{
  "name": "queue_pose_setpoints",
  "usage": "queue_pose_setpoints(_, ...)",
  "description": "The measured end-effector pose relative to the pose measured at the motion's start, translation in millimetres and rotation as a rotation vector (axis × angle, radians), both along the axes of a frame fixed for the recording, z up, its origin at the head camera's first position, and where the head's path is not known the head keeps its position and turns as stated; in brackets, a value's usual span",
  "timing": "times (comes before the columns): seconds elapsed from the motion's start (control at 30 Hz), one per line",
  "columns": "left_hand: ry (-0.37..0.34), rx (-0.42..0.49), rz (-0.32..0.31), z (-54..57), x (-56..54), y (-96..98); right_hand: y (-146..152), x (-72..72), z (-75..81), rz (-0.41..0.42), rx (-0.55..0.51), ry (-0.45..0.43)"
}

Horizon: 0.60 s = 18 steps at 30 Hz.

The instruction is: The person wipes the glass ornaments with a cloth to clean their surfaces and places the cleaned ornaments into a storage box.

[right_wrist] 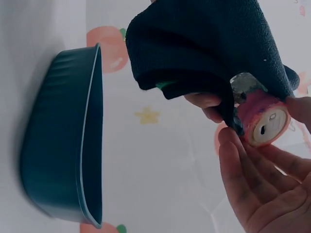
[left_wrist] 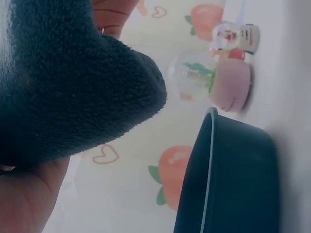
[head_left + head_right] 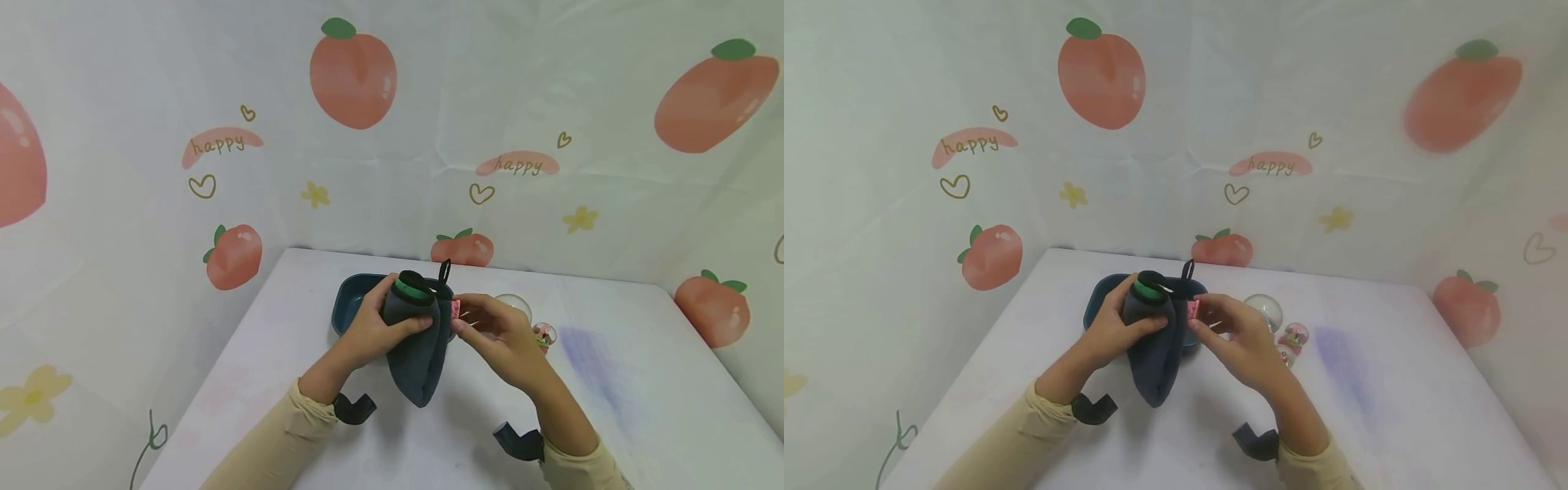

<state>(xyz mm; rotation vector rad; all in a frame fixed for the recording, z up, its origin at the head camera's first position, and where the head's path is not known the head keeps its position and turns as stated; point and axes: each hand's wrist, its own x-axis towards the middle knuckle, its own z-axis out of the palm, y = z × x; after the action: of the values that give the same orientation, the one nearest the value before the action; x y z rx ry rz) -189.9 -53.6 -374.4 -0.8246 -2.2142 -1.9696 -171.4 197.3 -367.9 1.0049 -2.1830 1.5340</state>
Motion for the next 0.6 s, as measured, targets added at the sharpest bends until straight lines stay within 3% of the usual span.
queue_pose_setpoints(0.1,0.011,0.007,0.008,0.3,-0.2,-0.2,-0.1,0.6,0.6,0.019,-0.003,-0.03)
queue_pose_setpoints(0.23,0.008,0.012,0.016,-0.1,-0.8,-0.4,-0.2,-0.7,-0.7,0.064,-0.013,0.01)
queue_pose_setpoints(0.37,-0.008,0.008,0.003,-0.4,-0.8,0.0,0.3,-1.5,-1.3,0.051,-0.007,0.041)
queue_pose_setpoints(0.6,0.001,-0.006,0.008,-0.8,0.1,1.0,0.8,0.0,2.0,0.039,-0.03,-0.022)
